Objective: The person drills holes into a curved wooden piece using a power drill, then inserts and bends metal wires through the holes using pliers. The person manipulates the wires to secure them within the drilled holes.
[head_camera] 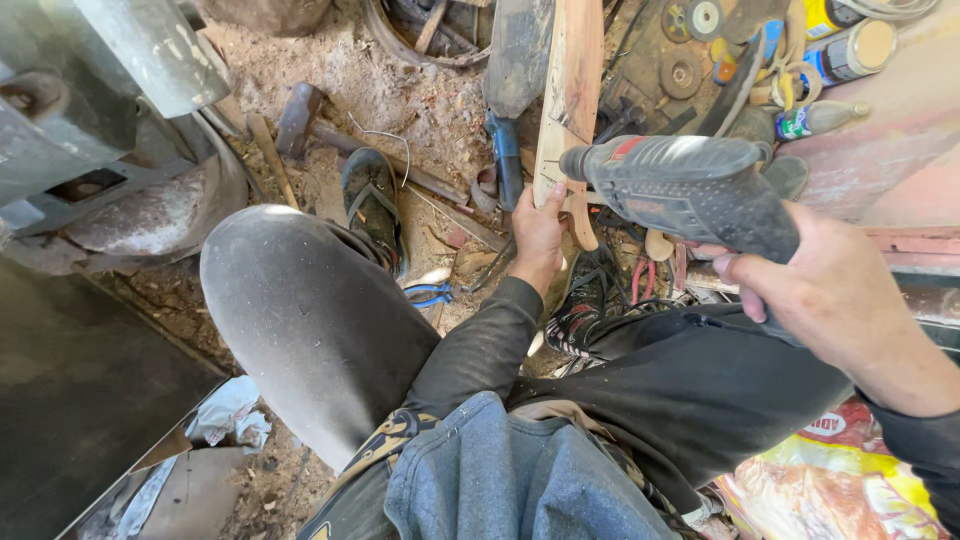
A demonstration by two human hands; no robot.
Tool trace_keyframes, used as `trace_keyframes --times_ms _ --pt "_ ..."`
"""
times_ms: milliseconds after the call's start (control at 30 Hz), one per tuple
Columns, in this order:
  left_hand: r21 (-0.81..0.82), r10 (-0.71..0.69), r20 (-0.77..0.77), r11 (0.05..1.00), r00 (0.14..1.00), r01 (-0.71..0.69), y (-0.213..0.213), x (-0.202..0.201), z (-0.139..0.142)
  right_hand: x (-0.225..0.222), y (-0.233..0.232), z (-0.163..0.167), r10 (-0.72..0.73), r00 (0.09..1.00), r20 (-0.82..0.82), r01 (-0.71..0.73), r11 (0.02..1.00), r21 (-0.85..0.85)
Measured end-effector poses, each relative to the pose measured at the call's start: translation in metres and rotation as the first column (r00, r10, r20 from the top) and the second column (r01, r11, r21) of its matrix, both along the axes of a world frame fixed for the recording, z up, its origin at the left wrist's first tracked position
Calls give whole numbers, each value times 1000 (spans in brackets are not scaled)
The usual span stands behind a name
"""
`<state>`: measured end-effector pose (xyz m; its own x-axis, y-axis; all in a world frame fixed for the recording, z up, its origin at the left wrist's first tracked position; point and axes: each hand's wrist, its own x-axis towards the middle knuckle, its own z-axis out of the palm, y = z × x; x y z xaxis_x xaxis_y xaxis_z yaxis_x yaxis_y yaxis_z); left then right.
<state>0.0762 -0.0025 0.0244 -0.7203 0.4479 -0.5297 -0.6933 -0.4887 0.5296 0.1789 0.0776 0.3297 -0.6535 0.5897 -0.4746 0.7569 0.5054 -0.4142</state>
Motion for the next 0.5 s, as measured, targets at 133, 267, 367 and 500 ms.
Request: trace_keyframes --times_ms 133,267,367,500 --pt "2 39 45 999 998 -40 4 5 2 -7 -6 -4 -35 998 57 34 999 20" --pt "-21 50 86 999 995 -48 5 7 2 -10 -9 -6 -101 991 90 102 995 -10" --pt "-12 66 58 998 996 -65 6 7 1 -10 -9 -7 -58 993 107 54 998 40" --pt "-42 59 26 997 998 -58 6 7 0 -9 -9 -8 -61 993 96 60 998 17"
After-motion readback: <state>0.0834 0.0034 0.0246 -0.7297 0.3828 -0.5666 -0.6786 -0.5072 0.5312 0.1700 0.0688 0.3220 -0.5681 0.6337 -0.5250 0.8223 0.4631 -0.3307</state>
